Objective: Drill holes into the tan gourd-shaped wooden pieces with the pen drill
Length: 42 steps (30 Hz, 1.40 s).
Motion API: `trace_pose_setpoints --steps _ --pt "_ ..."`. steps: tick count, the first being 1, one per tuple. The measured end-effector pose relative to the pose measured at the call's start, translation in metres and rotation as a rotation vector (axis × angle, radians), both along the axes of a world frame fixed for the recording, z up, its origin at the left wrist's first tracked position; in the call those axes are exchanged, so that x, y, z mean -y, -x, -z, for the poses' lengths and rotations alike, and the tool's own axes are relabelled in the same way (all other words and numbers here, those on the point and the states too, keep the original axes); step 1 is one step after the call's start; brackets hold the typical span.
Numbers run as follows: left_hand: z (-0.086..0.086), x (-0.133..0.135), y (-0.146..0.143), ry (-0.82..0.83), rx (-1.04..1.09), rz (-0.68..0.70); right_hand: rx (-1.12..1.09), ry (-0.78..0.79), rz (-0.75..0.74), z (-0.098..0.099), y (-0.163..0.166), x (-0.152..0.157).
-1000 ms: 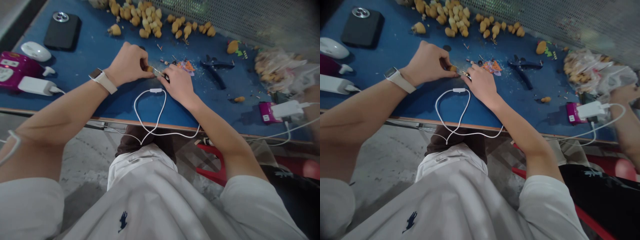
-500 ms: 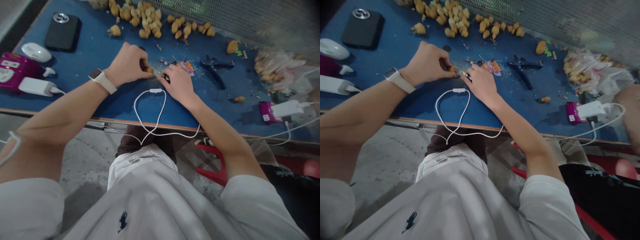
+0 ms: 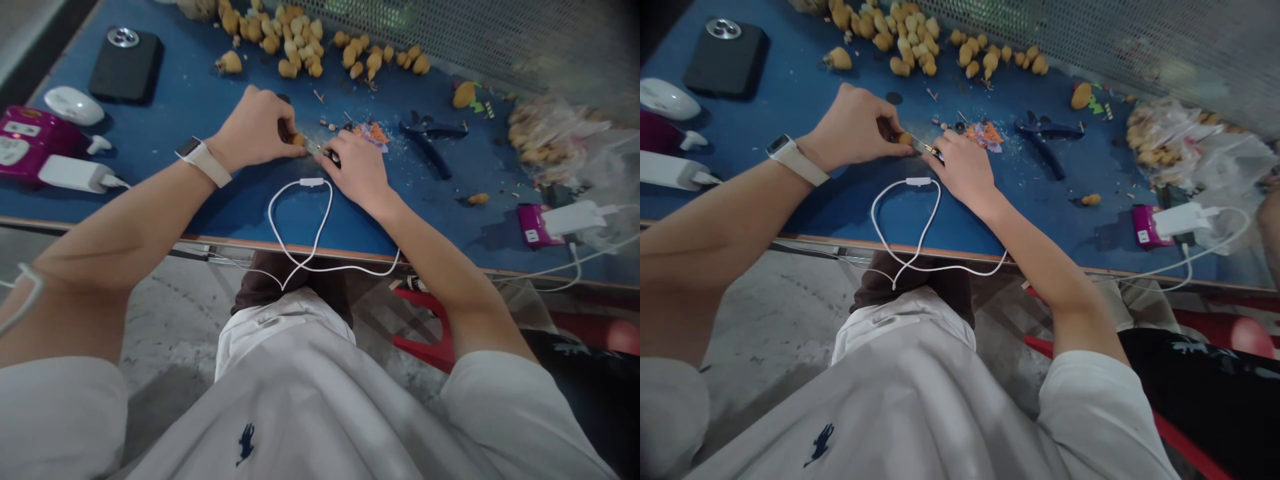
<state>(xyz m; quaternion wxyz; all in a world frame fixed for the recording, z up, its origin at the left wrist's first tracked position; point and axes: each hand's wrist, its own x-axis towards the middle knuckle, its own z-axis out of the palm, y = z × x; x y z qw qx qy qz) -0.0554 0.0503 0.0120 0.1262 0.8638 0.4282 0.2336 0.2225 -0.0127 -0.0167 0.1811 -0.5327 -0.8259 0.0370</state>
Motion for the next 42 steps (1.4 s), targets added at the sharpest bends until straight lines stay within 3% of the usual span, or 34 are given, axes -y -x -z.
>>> trace_pose_setpoints --steps 34,42 --pt "-0.001 -0.004 0.005 -0.02 -0.063 0.041 0.075 0.002 -0.016 0.005 -0.005 -0.003" --pt "-0.008 -0.008 0.013 0.084 -0.009 0.07 0.059 0.008 -0.033 0.001 -0.006 -0.001"
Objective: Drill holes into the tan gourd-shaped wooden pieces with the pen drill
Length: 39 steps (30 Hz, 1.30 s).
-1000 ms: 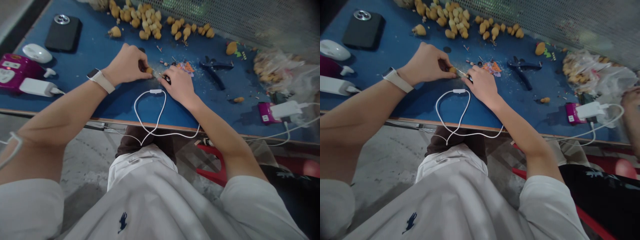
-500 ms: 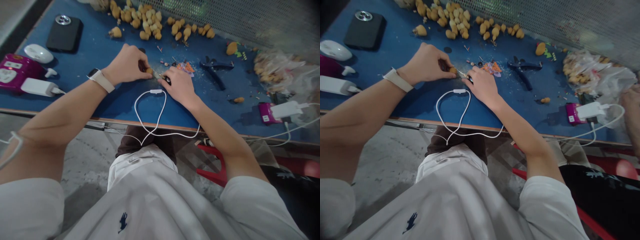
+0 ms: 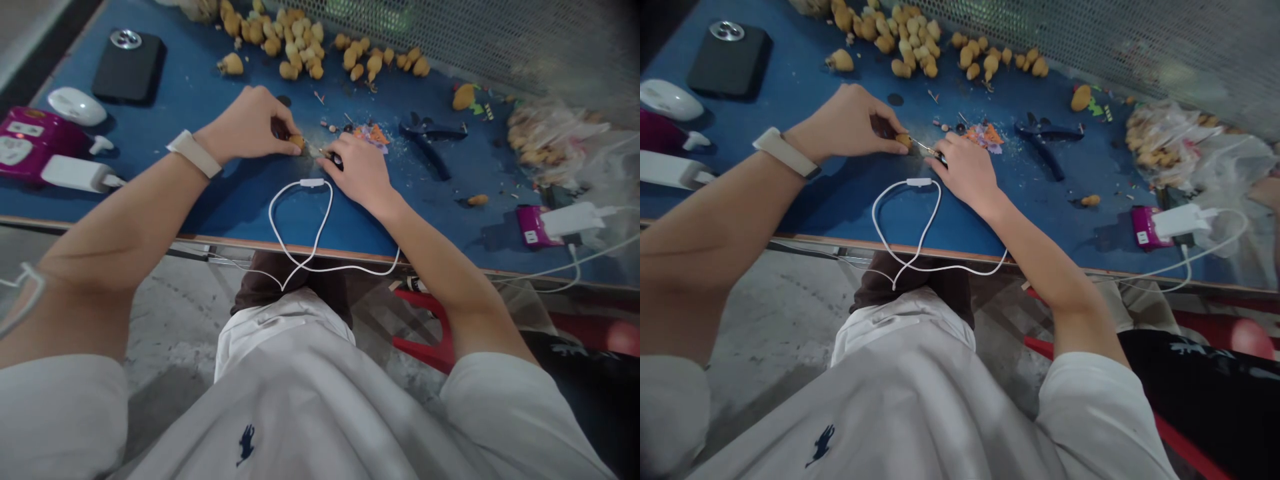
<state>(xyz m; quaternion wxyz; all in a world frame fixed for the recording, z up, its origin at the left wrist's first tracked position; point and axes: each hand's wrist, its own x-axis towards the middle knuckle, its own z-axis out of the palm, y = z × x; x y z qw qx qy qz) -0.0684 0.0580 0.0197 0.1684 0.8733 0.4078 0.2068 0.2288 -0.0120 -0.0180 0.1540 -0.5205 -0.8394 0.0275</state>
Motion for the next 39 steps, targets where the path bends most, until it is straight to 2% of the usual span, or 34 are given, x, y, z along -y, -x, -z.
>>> trace_pose_setpoints --steps 7,20,39 --pt "-0.004 -0.002 0.005 0.077 0.005 0.037 -0.017 -0.022 -0.01 0.0 -0.001 0.004" --pt "0.005 -0.013 0.007 0.043 -0.022 0.073 0.016 0.025 0.01 -0.007 0.003 0.009" --pt "0.002 -0.011 0.007 0.047 -0.079 0.104 -0.008 0.02 0.006 -0.006 -0.003 0.004"
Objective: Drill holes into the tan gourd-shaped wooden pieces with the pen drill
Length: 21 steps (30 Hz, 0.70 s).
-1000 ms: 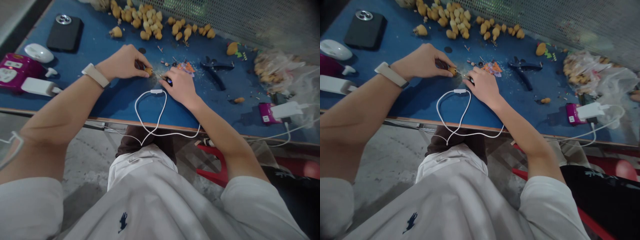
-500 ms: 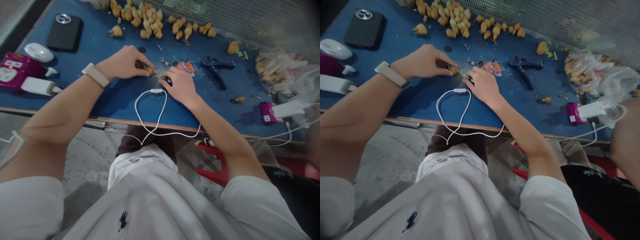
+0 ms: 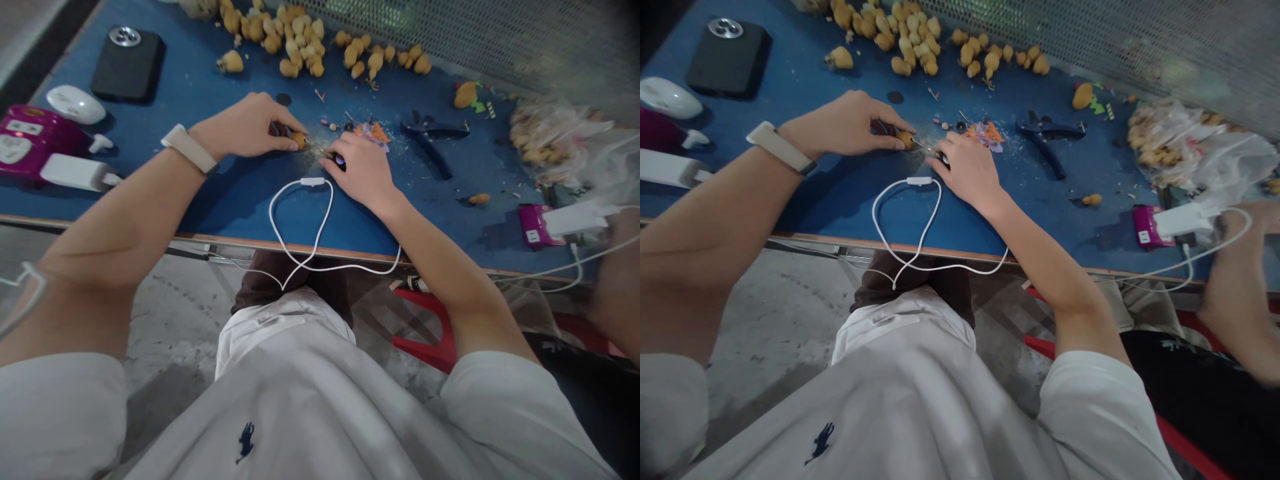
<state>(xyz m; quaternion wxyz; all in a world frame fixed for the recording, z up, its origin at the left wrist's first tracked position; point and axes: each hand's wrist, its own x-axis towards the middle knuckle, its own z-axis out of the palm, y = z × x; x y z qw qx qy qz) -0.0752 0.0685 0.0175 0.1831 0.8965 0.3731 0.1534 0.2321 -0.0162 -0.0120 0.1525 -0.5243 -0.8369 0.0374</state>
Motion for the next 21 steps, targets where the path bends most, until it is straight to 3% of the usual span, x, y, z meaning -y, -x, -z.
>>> trace_pose_setpoints --steps 21 --pt "0.001 0.005 -0.007 -0.028 0.02 -0.044 0.029 0.006 -0.022 -0.002 0.003 0.001"
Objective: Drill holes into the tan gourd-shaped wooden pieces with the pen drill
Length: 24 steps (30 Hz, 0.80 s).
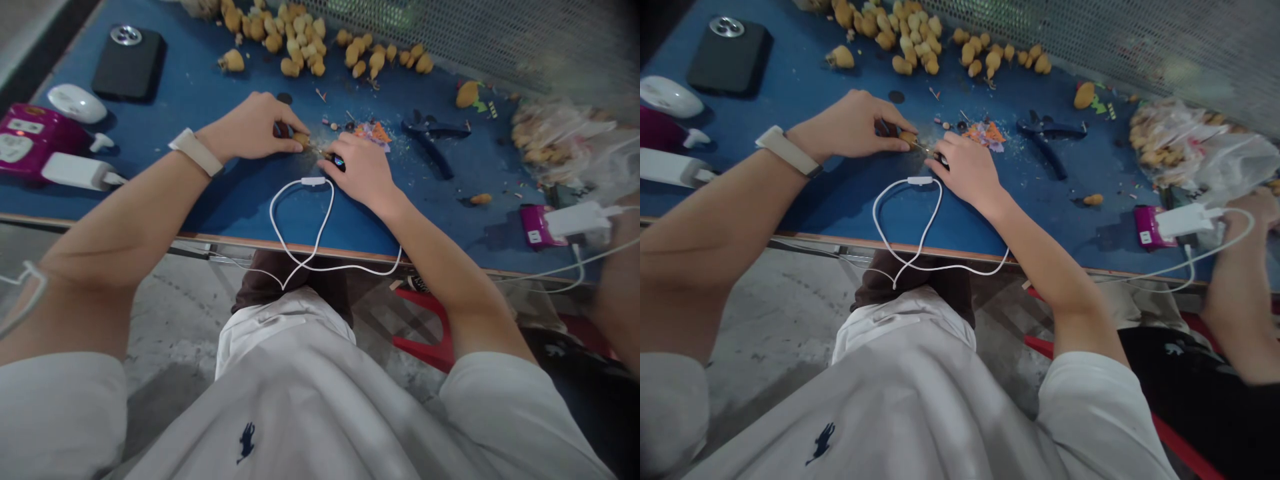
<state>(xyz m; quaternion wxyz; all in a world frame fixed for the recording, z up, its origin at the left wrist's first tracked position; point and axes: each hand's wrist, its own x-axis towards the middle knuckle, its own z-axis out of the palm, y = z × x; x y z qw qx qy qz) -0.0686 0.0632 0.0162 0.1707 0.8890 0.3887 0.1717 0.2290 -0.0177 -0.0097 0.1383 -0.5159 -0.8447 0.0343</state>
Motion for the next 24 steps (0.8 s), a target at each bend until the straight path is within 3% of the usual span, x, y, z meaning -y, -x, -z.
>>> trace_pose_setpoints --steps 24 --pt "0.0012 -0.0033 0.0035 0.006 0.007 0.004 -0.007 0.004 -0.009 0.0012 -0.007 -0.0013"
